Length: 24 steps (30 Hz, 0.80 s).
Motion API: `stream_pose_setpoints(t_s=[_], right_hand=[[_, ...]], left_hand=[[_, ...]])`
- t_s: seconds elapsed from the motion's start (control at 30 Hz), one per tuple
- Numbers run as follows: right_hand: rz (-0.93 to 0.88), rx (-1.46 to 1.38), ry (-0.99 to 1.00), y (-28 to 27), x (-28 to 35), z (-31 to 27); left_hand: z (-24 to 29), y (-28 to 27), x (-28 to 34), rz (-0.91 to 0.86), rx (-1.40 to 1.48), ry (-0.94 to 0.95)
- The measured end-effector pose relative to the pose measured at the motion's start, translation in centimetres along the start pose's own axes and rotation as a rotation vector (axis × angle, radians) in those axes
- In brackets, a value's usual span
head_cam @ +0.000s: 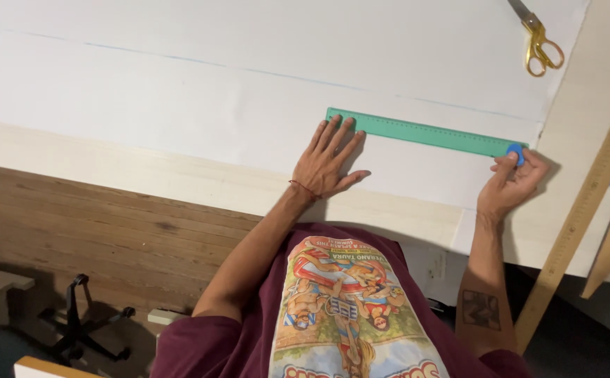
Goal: Marking straight lines on a large white sheet using a ruler and a blue marker.
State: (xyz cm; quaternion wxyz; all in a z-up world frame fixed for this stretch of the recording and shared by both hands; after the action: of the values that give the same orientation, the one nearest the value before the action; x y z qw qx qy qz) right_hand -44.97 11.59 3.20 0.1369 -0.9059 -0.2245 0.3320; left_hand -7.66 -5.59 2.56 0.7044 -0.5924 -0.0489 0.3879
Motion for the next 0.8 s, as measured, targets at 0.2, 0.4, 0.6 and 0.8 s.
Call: stream_pose_setpoints(t_s=[0.2, 0.4, 0.6, 0.8], right_hand=[[-0.007, -0.039, 0.012, 0.1, 0.0, 0.7], [0.016, -0.040, 0.072, -0.1, 0.3, 2.1], [0.007, -0.087, 0.066, 0.3, -0.6, 0.0], [-0.398, -0.512, 0.443, 10.7, -0.4, -0.4]], left_hand=[[0.0, -0.5, -0.2, -0.011, -0.020, 0.013], [0.2, -1.0, -0.6, -0.005, -0.018, 0.008], [0.1, -0.6, -0.3, -0.039, -0.021, 0.009], [-0.7, -0.8, -0.3, 0.123, 0.039, -0.031]])
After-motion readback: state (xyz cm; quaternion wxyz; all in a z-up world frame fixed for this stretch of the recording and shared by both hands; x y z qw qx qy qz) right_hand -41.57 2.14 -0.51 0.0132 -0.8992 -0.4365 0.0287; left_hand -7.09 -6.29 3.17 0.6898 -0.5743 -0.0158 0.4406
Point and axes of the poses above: each hand's wrist, its own x-axis away from the middle knuckle, its own y-axis out of the palm, z = x × y, the point moved 10 cm from there along -x, towards the middle knuckle, and after that the axes turned 7 degrees about z, right-handed, at the moved point
